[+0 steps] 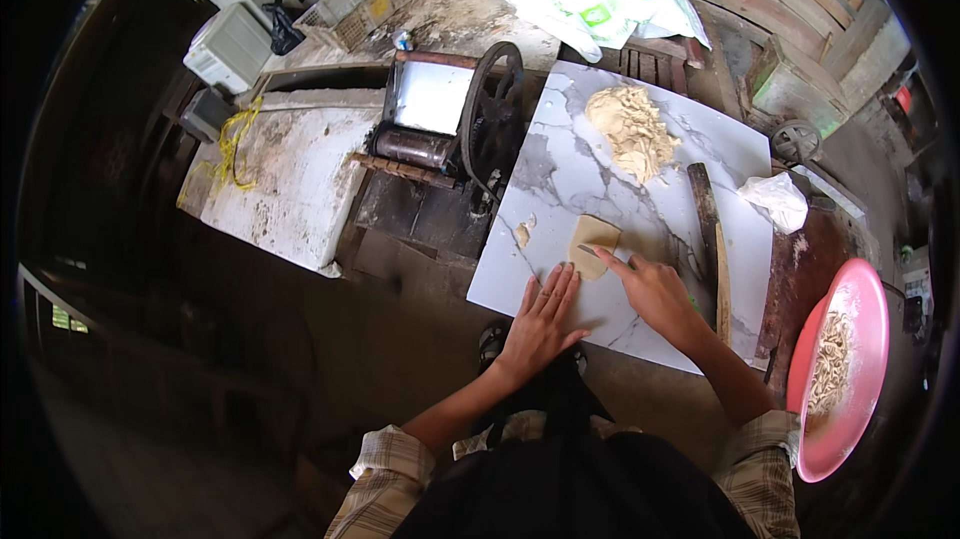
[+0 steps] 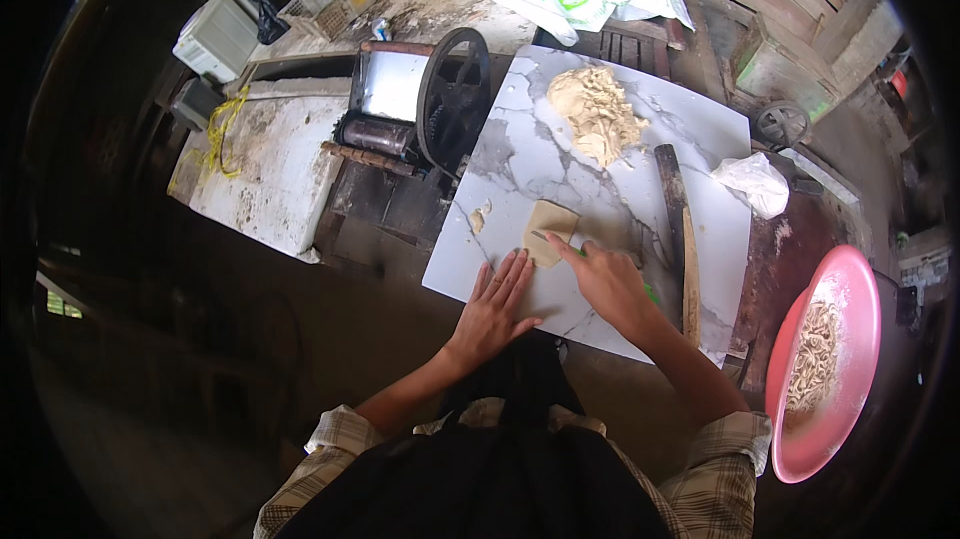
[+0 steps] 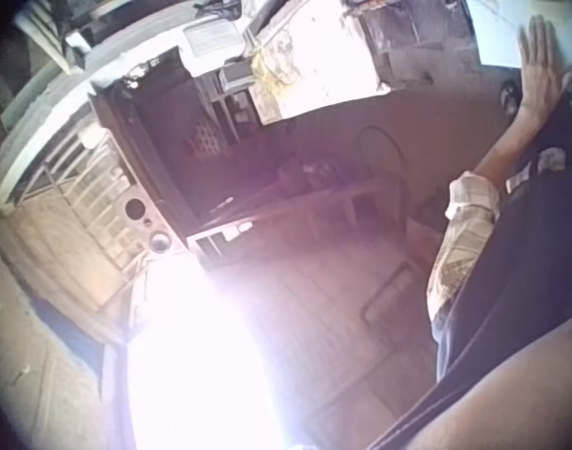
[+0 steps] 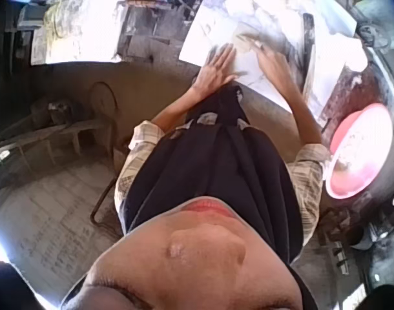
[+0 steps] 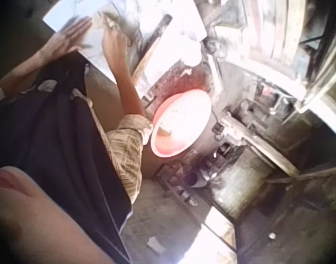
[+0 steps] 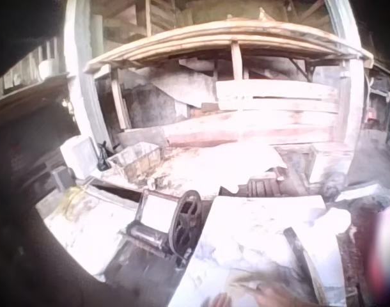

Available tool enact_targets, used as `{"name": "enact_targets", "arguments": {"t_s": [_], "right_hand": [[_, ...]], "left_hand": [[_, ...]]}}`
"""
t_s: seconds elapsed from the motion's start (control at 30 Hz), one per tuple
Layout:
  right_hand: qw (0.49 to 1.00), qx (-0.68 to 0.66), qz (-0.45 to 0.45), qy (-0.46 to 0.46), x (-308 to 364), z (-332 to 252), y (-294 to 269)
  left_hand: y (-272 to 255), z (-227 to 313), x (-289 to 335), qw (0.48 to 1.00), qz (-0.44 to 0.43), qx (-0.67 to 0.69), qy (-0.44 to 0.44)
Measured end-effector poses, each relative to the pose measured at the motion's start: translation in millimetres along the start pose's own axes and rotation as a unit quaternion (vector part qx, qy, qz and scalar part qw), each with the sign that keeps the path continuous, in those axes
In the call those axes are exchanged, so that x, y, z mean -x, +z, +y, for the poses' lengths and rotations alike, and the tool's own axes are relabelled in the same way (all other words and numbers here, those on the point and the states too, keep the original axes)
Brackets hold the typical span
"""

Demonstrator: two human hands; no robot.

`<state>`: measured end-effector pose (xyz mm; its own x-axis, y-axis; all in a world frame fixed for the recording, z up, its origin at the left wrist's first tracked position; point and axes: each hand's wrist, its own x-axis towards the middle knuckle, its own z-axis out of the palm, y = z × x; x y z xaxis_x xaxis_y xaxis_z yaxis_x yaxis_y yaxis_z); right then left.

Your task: The person uses a hand-cranked machine to cut dough into noodles, then rolls and cuts more dough on a board.

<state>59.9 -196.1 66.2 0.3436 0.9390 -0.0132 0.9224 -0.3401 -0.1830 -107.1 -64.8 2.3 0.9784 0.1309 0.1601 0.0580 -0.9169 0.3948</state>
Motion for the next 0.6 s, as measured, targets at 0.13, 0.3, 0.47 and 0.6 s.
{"name": "enact_targets", "arguments": {"t_s": [0.13,0.3,0.47,0.6], "right_hand": [[0.999,0.015,0.010,-0.032,-4,-6,2],[0.998,0.035,0.014,-0.046,-10,-12,4],[0.997,0.049,0.021,-0.056,-10,-7,10],[0.997,0.055,0.002,-0.059,-11,-5,7]], "left_hand": [[3,3,0,1.000,0.019,0.011,-0.003],[6,1,1,1.000,0.021,-0.015,-0.005],[6,3,1,0.999,0.029,-0.031,-0.003],[7,3,1,0.999,0.026,-0.026,-0.004]]}}
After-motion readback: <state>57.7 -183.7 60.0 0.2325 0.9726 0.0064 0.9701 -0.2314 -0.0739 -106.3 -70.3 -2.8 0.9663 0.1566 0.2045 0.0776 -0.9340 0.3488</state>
